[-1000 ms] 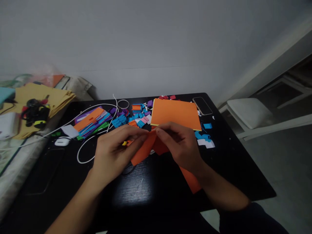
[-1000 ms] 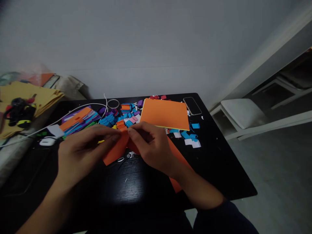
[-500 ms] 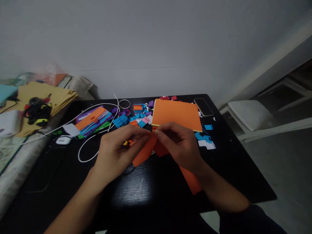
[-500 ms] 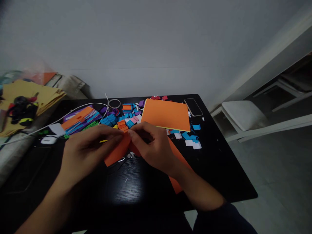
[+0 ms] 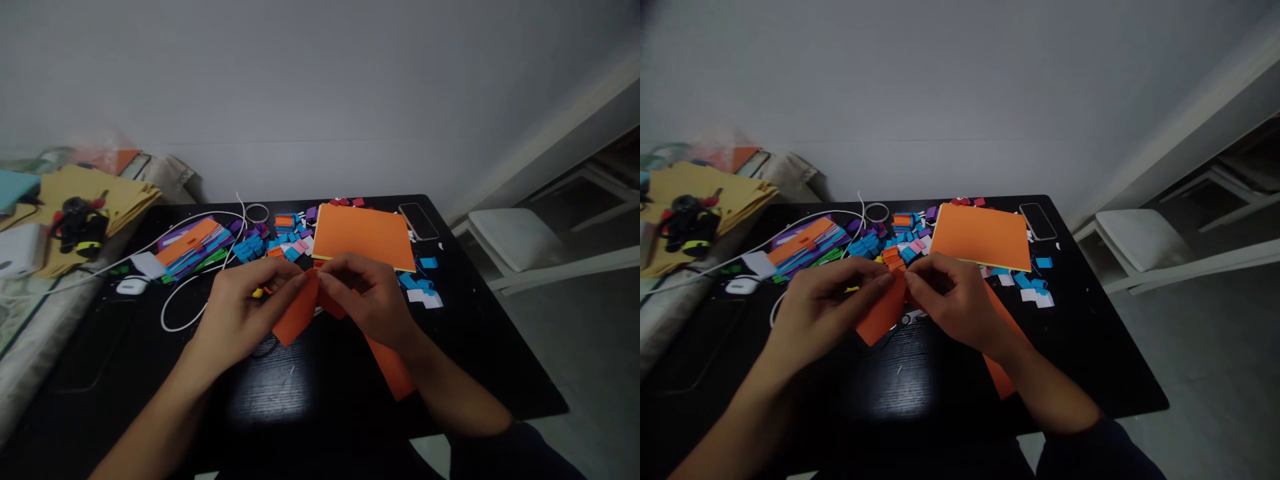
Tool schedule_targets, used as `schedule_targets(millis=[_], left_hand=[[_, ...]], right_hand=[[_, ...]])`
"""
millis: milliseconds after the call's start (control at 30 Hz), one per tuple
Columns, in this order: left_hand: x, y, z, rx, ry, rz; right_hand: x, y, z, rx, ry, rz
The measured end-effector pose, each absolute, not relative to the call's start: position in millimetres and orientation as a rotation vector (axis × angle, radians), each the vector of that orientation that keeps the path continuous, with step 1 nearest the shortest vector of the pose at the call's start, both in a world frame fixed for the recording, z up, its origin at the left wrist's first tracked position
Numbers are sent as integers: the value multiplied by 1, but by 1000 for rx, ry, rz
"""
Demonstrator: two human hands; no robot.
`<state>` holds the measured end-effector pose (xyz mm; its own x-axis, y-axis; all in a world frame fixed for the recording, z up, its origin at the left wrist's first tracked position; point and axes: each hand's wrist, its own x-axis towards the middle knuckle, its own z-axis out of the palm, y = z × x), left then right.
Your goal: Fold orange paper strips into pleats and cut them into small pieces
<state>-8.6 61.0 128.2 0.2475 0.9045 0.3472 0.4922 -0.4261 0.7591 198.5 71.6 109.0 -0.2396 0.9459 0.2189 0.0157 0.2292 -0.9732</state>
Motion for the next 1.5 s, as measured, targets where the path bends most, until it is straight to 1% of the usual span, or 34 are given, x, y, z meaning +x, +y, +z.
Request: schedule_targets(millis=[400,600,833,1067,1167,1333,1500], left_hand=[[-9,65,126,1999,1186,1002],[-8,65,128,2012,1185,1080],[-8,66,127,2001,1143,1036],[-8,67,126,1917,1174,1086],[-8,68,125,1919,1176,1090],[-6,68,124,1956,1164,988],[-12,70,126,2089,1099,738]], right_hand=[[201,73,111,-935,-1647,1221],[203,74,115,-929,-1618,1255],[203,75,114,-890,-1605,1279],[206,77,114,-959,-1632,1204],[204,76,115,-945,-1611,1232],[204,77,112,-952,-1658,1251],[209,78,111,-972,-1880,1241]])
